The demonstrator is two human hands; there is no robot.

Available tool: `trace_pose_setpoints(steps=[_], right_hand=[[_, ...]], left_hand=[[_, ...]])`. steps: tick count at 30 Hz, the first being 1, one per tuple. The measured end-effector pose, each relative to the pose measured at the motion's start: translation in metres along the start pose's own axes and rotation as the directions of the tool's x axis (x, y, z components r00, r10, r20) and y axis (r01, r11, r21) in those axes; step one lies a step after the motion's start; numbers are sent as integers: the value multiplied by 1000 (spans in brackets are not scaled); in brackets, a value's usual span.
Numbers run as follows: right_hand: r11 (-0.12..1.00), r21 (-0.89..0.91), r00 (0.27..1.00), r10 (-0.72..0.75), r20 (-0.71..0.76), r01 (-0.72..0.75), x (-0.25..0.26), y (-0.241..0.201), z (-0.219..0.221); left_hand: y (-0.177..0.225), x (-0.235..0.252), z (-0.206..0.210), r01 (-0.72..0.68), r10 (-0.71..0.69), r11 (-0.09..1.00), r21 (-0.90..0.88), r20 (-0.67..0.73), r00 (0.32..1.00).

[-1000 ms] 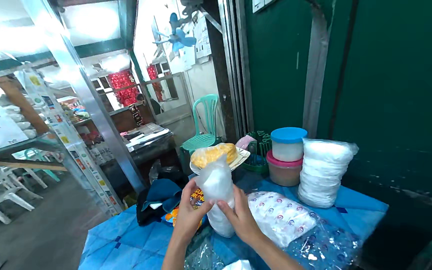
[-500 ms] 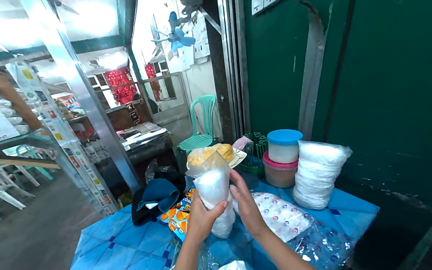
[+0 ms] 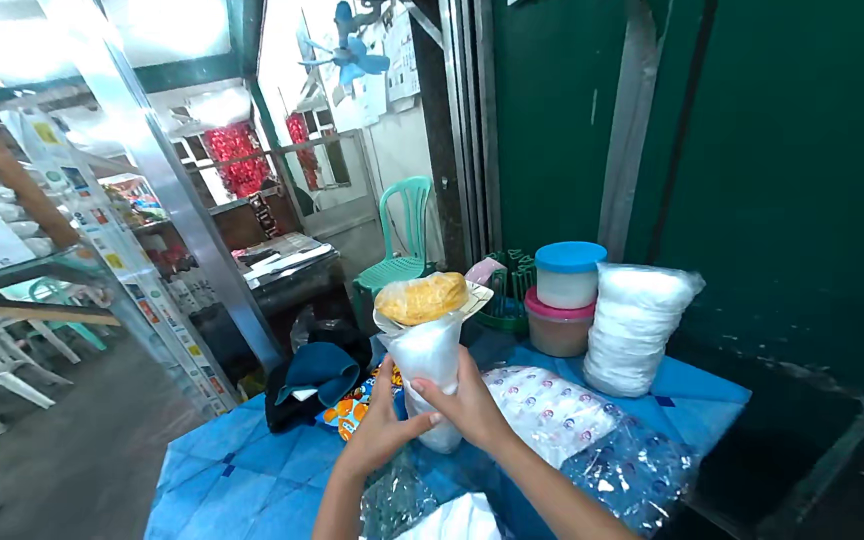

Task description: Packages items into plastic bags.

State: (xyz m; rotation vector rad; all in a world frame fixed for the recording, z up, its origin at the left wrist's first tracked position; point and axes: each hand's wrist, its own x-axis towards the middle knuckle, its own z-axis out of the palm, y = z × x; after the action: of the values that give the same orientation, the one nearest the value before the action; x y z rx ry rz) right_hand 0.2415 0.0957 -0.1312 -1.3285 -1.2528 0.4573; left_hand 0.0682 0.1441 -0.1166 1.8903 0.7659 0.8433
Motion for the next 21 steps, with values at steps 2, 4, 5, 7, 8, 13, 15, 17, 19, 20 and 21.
trace_pose_setpoints(steps=[2,4,5,7,8,13,15,17,19,20,21], right_hand=[[1000,-16,999,5,37,-4,-2,-6,-4],[997,38,992,56,110,-60,-8,-13,-14],[991,94,987,83,141,-96,-10,-14,-20],[981,171,990,72,123,-92,-16,-12,-35],[984,173,996,37,86,-52,-25,-11,-43],[998,-55,948,-18,317,37,-91,-1,-79],[956,-285,922,45,385,72,-117,11,-81],[872,-482,930,105,353,85,-138,22,-77],[836,-543,914,152,376,85,-153,27,-70],[840,-536,907,156,390,86,-158,29,-65],[851,-517,905,149,398,87,-162,31,-60]], left_hand=[[-5,-10,0,-59,65,997,44,-146,987],[-16,-26,-1,-105,132,989,104,-308,942],[-22,-34,-3,-111,146,987,116,-366,919],[-34,-49,-8,-137,183,981,134,-433,883],[-40,-58,-11,-154,206,977,148,-449,870],[-36,-90,-9,-176,208,977,122,-351,913],[-23,-93,-3,-165,179,982,95,-178,967],[-12,-96,6,-175,177,979,108,-12,984],[-7,-97,16,-180,165,973,144,111,980],[-6,-98,20,-166,138,971,170,165,977],[-6,-99,22,-141,97,969,202,214,972]])
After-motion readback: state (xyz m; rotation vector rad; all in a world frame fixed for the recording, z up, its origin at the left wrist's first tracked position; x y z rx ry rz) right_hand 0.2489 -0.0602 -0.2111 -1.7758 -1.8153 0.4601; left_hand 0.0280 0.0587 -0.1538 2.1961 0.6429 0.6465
